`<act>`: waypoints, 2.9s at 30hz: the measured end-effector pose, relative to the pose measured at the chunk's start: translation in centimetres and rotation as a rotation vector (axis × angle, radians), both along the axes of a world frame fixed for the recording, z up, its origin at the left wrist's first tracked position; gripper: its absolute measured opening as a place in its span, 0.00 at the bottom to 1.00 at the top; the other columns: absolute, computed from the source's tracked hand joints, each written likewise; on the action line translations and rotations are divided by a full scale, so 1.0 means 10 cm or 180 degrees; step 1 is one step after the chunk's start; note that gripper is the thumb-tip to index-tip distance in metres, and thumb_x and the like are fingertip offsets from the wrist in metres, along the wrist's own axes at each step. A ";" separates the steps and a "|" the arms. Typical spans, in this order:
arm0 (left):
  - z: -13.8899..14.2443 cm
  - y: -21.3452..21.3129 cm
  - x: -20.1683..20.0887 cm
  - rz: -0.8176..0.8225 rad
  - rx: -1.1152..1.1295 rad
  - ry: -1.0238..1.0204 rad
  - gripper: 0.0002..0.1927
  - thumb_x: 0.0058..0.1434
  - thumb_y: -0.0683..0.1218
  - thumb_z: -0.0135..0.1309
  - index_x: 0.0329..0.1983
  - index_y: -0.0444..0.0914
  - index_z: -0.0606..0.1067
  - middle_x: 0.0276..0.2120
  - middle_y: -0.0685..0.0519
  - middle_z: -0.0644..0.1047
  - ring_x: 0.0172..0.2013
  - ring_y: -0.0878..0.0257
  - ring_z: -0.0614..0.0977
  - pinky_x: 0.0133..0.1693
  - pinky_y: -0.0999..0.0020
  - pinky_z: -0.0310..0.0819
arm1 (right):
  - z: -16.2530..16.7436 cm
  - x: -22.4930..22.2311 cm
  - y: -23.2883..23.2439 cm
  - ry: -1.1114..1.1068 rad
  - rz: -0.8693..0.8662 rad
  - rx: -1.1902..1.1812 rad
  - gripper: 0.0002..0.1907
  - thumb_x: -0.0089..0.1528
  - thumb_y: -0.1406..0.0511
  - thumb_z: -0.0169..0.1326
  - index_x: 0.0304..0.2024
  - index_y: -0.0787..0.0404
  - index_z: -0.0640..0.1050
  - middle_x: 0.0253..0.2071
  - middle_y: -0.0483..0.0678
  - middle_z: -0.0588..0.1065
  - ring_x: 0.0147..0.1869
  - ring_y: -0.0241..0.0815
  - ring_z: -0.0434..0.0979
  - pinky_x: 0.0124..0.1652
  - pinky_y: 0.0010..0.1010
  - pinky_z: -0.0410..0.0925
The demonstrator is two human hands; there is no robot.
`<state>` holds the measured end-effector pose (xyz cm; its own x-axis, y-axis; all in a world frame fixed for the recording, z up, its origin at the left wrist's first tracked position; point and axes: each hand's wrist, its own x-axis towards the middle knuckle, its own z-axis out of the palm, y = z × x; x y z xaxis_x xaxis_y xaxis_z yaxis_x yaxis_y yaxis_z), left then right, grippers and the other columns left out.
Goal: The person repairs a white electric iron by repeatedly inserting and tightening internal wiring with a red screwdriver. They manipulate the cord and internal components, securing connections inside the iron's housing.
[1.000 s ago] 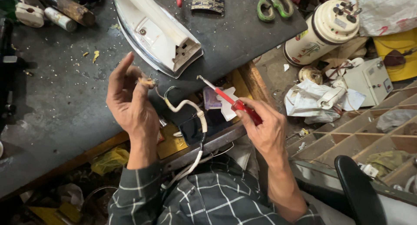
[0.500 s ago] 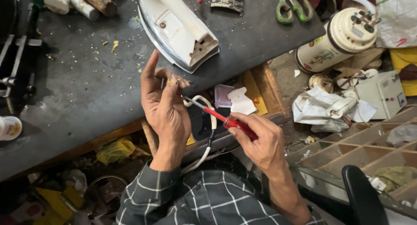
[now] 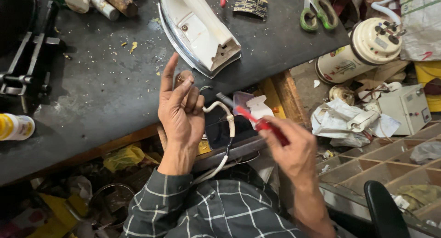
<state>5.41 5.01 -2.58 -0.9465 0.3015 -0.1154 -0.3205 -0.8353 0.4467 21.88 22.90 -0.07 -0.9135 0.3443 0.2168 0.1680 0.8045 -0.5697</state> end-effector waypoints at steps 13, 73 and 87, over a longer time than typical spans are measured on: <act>0.00 -0.15 0.07 -0.0189 0.0253 -0.0116 0.28 0.67 0.32 0.47 0.71 0.38 0.66 0.38 0.56 0.72 0.21 0.74 0.58 0.23 0.78 0.49 | 0.22 0.01 0.44 -0.0559 -0.0037 0.1526 0.16 0.57 0.56 0.65 0.45 0.55 0.84 0.34 0.45 0.78 0.39 0.49 0.75 0.41 0.41 0.68; -0.30 -0.23 0.27 -0.0323 0.0071 -0.0429 0.27 0.66 0.34 0.51 0.69 0.33 0.66 0.40 0.51 0.77 0.44 0.63 0.80 0.51 0.66 0.74 | -0.35 -1.02 -0.43 0.0516 0.1064 -0.2240 0.06 0.64 0.74 0.60 0.44 0.66 0.82 0.38 0.43 0.79 0.38 0.26 0.76 0.37 0.18 0.69; -0.35 -0.23 0.29 -0.0221 -0.0181 -0.0304 0.25 0.64 0.31 0.49 0.67 0.30 0.68 0.39 0.50 0.76 0.41 0.64 0.79 0.48 0.68 0.75 | -0.49 -0.99 -0.40 0.0490 0.1364 -0.2764 0.06 0.65 0.74 0.60 0.45 0.67 0.80 0.40 0.43 0.79 0.42 0.26 0.77 0.41 0.18 0.70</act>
